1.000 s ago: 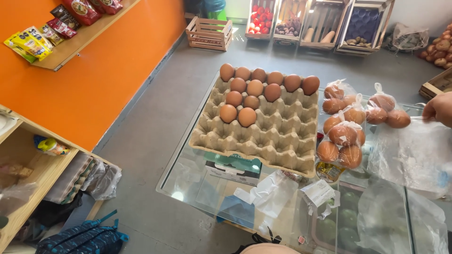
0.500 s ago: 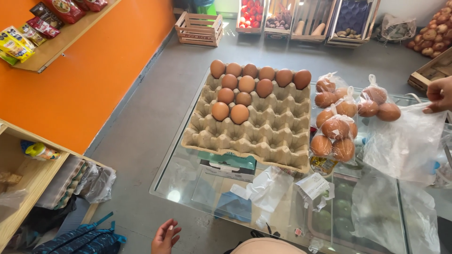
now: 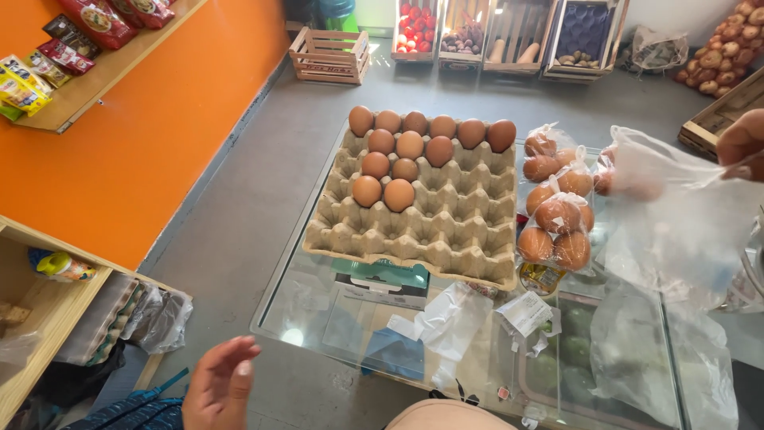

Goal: Picking up eggs from a large carton and placing them into small plastic bags, then tying the bags shut.

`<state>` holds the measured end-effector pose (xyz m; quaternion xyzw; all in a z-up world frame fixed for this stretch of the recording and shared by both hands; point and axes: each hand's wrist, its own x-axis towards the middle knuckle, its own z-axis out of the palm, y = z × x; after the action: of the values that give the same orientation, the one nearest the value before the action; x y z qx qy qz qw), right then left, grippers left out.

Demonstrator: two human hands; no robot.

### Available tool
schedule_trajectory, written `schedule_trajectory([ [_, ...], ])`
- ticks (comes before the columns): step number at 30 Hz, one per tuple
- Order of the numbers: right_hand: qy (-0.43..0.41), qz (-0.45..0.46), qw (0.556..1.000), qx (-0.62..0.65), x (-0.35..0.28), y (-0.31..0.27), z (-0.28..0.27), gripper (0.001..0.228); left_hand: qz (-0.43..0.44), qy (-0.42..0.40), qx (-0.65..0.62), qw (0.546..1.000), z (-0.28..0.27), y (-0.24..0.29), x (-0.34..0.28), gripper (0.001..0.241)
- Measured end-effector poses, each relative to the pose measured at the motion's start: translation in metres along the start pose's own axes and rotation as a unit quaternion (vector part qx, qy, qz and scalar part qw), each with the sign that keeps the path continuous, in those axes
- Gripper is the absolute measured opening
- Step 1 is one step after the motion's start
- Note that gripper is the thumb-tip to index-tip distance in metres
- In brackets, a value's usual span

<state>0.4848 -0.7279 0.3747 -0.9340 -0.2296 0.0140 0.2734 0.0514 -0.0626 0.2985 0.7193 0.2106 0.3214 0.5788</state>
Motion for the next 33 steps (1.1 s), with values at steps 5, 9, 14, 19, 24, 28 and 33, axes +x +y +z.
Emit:
schedule_trajectory([
  [5,0.035,-0.126,0.990,-0.061,-0.058,-0.223,0.017,0.016,0.297,-0.315,0.056,0.899,0.054,0.105,0.013,0.024],
  [9,0.019,-0.263,0.952,-0.158,-0.071,-0.304,0.024,0.016,0.528,-0.385,-0.006,0.757,0.116,0.167,0.020,0.020],
  [14,0.033,-0.345,0.933,-0.099,-0.085,-0.340,0.039,0.017,0.592,-0.314,0.061,0.740,0.186,0.191,0.023,0.036],
  [19,0.078,-0.338,0.937,-0.033,-0.076,-0.330,0.051,0.012,0.578,-0.333,0.111,0.737,0.234,0.185,0.045,0.031],
  [24,0.101,-0.317,0.941,0.061,-0.066,-0.308,0.048,0.012,0.531,-0.520,0.157,0.651,0.245,0.187,0.063,0.020],
  [28,0.109,-0.360,0.918,0.128,-0.064,-0.317,0.048,0.012,0.566,-0.506,0.052,0.649,0.248,0.201,0.082,0.020],
  [33,0.070,-0.411,0.888,0.196,-0.058,-0.332,0.052,0.016,0.563,-0.503,-0.015,0.655,0.254,0.206,0.096,0.022],
])
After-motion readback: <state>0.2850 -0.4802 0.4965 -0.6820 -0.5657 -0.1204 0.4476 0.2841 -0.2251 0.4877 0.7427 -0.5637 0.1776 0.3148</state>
